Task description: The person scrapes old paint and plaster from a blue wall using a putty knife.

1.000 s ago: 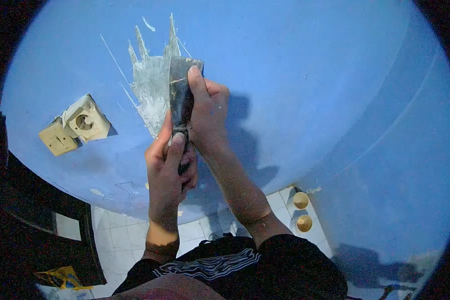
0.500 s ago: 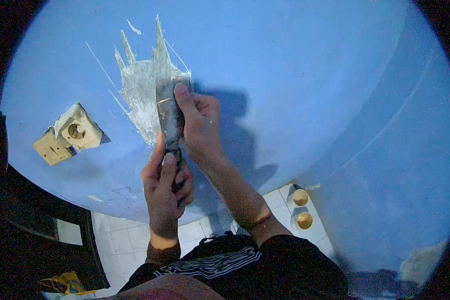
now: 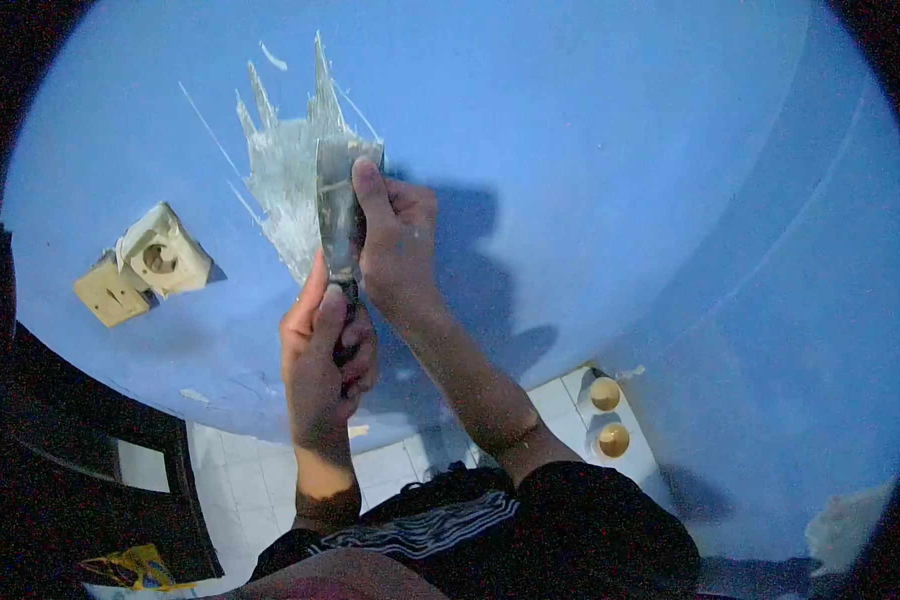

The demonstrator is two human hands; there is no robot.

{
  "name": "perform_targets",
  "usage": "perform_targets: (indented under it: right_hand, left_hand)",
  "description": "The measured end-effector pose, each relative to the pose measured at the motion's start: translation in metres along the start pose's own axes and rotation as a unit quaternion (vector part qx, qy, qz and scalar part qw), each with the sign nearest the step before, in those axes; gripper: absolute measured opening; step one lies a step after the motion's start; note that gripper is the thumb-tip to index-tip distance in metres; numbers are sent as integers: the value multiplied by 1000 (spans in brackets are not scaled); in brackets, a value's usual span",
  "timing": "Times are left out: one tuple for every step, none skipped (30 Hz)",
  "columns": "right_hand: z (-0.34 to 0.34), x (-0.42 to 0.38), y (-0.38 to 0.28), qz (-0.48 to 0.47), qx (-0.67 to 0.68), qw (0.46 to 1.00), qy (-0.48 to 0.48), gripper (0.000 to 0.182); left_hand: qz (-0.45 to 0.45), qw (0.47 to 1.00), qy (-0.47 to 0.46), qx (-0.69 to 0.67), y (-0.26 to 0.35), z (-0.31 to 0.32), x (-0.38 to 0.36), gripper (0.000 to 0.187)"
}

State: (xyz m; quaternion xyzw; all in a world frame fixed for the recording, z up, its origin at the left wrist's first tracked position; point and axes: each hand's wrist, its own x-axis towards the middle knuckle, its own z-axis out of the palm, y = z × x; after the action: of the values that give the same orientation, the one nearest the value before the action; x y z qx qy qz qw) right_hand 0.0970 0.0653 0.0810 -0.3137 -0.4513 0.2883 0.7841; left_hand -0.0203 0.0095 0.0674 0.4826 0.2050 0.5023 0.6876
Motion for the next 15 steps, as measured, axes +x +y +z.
perform_targets:
  right_hand:
    - [1,-6,-2,8,-3,1000,1,34]
    - [3,-7,-3,50,45,997,22,40]
    - [6,-6,-4,91,94,991,41,47]
    - [8,-7,-4,92,93,991,41,47]
    - [8,-7,-3,100,102,989,45,47]
    - [8,-7,-3,108,112,987,50,48]
    - [7,-5,-5,107,110,987,49,48]
    - [4,-1,-9,76,51,995,50,47]
    - [4,0,-11,46,-4,998,53,47]
    - [5,1,-11,48,-2,998,52,47]
    - [4,-3,-10,59,31,997,38,45]
    - [5,-7,-10,67,64,995,26,43]
    - [8,-9,-10,66,66,995,24,43]
    - [11,-13,-11,95,67,993,34,44]
    - [11,-16,-13,125,67,989,45,44]
  left_hand:
    - [-11,1000,11,1,-1,0,-4,55]
    - [-14,1000,17,4,0,-1,-5,55]
    - [-10,1000,16,4,0,-3,-6,55]
    - [-15,1000,8,3,-2,-6,-10,54]
    - [-19,1000,-2,2,-4,-8,-12,54]
    - [-17,1000,-3,0,1,-4,-10,54]
    - [-24,1000,-10,-3,9,2,-8,54]
    - [-30,999,-16,-9,14,7,-5,54]
    - [-30,999,-13,-9,16,5,-3,54]
    - [-34,999,-23,-16,18,2,0,52]
    - [-42,998,-28,-28,16,0,-4,50]
    - [-45,998,-22,-30,12,-2,-11,50]
    - [-45,998,-22,-30,10,-4,-15,51]
    - [-46,998,-24,-29,10,-4,-16,51]
    - [-46,998,-28,-27,12,-4,-16,51]
